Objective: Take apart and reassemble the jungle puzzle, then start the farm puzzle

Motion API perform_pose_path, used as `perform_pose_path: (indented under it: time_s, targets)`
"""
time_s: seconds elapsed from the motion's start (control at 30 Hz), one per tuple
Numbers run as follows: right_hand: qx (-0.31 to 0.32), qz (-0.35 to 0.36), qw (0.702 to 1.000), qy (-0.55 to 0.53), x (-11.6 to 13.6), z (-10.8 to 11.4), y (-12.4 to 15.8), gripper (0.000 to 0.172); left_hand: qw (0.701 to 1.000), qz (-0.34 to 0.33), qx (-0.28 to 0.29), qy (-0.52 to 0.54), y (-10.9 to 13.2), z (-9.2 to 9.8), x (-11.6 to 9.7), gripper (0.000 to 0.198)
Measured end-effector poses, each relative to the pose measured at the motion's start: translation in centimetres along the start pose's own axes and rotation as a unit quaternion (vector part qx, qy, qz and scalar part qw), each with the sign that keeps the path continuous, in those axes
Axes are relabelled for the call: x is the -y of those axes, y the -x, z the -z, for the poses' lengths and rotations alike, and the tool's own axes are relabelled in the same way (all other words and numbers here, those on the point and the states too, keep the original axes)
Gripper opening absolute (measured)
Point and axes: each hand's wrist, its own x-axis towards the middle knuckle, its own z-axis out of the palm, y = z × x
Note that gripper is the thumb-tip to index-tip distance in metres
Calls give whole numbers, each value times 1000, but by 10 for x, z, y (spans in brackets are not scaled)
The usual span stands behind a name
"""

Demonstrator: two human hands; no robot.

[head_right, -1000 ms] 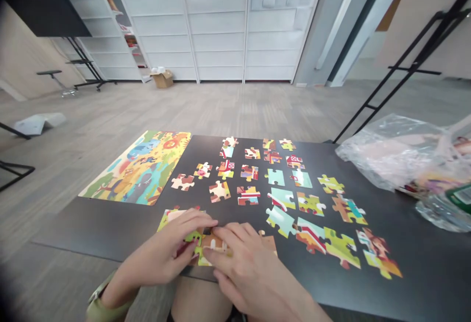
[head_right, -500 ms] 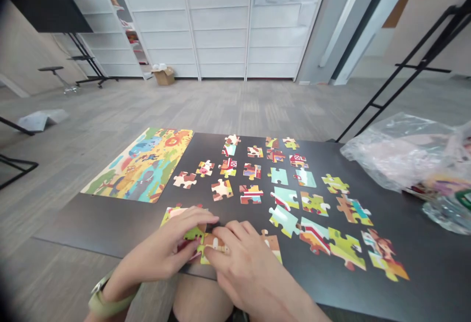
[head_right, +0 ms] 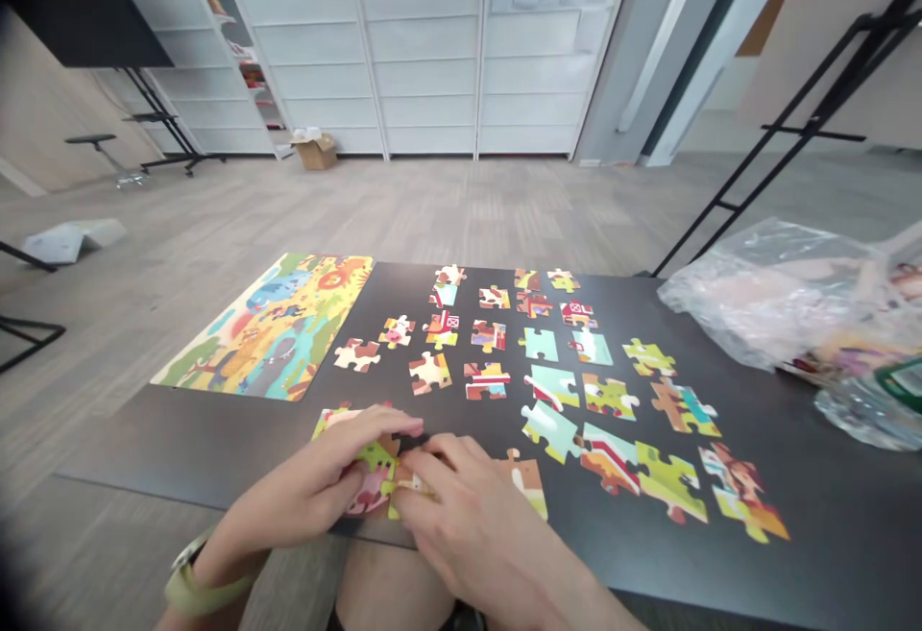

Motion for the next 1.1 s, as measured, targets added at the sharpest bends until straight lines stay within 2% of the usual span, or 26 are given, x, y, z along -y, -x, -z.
perform_pose_path:
  time_s: [0.07,0.2,0.63,0.73,0.83,0.93,1.1]
  targets:
    - [16,-3,1000,11,1,0,-1,20,1000,13,1,14,2,1,2,74]
    - [43,-23,999,16,4,1,-2,36,999,24,-5,41,2,2,2,70]
    - [38,-47,998,-4,9,-2,-7,31,998,27,-30,43,2,0,1,68]
    - [20,-52,998,-15,9,-4,-6,29,998,27,-35,39,2,-1,2,68]
    - [-27,-56,998,-32,8,-8,-4,23,998,20,-46,44,2,-2,2,68]
    - [-71,-41,996,-40,6,-13,-2,22,997,10,-56,58,2,-2,2,67]
    - [-108,-19,993,-49,2,-17,0,14,995,1,-65,76,2,-4,2,66]
